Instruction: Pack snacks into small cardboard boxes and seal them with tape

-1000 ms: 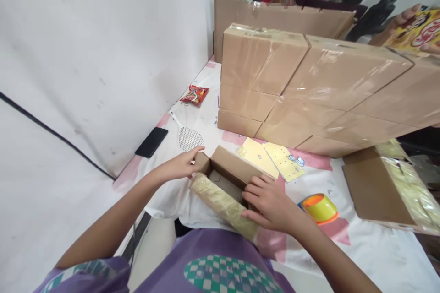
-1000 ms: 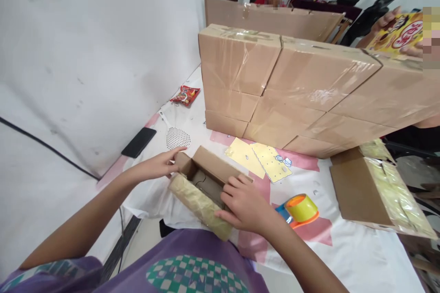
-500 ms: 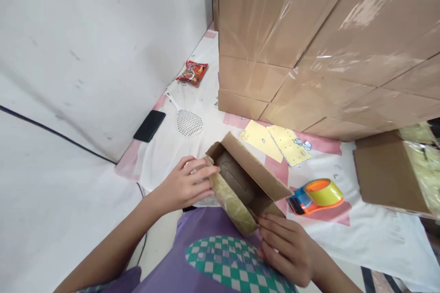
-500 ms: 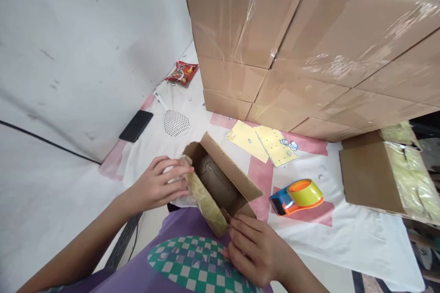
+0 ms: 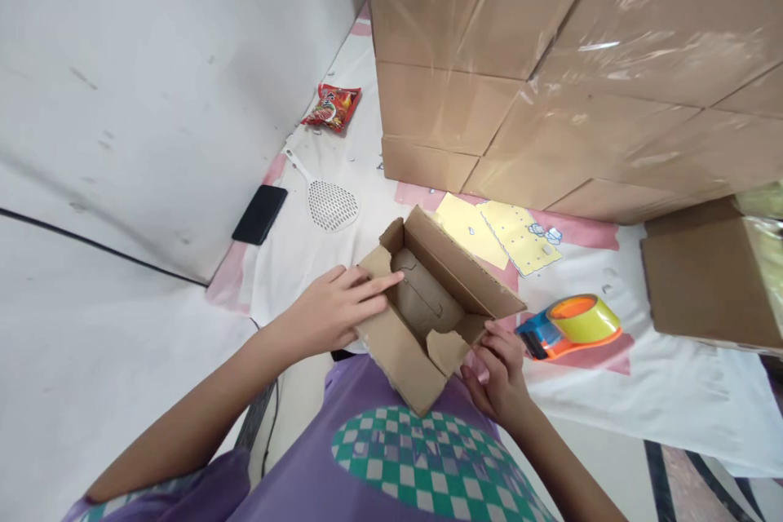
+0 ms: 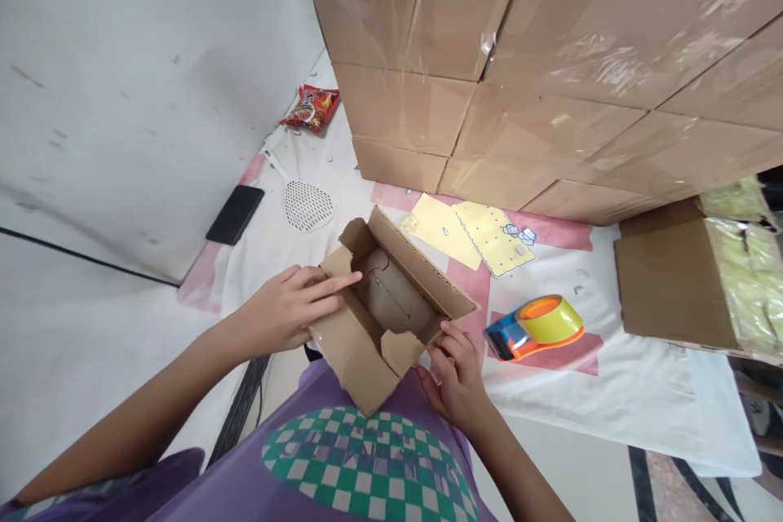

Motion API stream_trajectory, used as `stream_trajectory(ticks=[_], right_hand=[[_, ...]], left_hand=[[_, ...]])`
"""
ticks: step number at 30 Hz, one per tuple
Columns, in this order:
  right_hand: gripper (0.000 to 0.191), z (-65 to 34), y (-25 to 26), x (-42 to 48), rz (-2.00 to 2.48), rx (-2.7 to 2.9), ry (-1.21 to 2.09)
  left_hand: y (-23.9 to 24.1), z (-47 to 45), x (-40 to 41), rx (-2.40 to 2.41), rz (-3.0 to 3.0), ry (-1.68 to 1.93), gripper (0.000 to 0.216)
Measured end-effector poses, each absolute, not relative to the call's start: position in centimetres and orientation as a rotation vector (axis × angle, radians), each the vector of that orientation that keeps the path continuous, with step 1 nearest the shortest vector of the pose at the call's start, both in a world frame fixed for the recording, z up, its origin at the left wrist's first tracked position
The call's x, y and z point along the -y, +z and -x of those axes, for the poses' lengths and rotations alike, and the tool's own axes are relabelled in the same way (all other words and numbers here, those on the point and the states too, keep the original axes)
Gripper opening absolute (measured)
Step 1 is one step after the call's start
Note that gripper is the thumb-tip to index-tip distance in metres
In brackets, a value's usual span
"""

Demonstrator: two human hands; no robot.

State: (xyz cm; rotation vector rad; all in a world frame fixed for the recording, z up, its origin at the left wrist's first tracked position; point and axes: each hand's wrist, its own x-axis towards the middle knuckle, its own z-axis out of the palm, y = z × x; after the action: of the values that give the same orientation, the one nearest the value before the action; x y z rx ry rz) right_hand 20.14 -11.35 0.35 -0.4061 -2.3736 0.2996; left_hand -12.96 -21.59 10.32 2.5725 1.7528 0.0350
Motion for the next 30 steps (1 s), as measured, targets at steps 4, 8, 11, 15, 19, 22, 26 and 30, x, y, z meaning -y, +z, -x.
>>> stream_trajectory(ticks=[4, 8, 11, 15, 19, 22, 26, 30], right_hand=[[0.045, -19.8, 0.8, 10.9, 0.388, 2.448, 0.21], [0.048, -19.9, 1.3, 10.2, 0.345, 2.518, 0.238], [0.049, -19.6, 1.0, 9.8, 0.29, 2.525, 0.28], [0.049, -18.8, 0.5, 8.2, 0.241, 2.568, 0.319], [0.049, -18.0, 0.3, 5.7, 0.312, 2.54, 0.329], [0.056, -17.4, 0.0, 4.4, 0.356, 2.522, 0.313], [0.073, -16.8, -0.9, 3.9, 0.416, 2.493, 0.232], [0.091, -16.8, -1.9, 3.3, 0.546, 2.443, 0.185]], left_hand=[[10.0, 12.8, 20.5, -1.721, -2.482, -0.091, 0.082], [9.9, 13.5, 20.0, -2.047, -2.4, -0.068, 0.076], [9.0, 14.4, 19.8, -2.283, -2.174, 0.029, 0.071], [7.2, 15.1, 19.5, -2.15, -1.909, 0.274, 0.072], [6.5, 15.8, 19.5, -2.095, -1.69, 0.503, 0.077], [6.1, 16.3, 19.4, -2.143, -1.699, 0.464, 0.088], [4.7, 16.0, 19.6, -2.21, -1.696, 0.395, 0.097], [4.0, 16.0, 21.0, -2.077, -1.646, 0.51, 0.097]])
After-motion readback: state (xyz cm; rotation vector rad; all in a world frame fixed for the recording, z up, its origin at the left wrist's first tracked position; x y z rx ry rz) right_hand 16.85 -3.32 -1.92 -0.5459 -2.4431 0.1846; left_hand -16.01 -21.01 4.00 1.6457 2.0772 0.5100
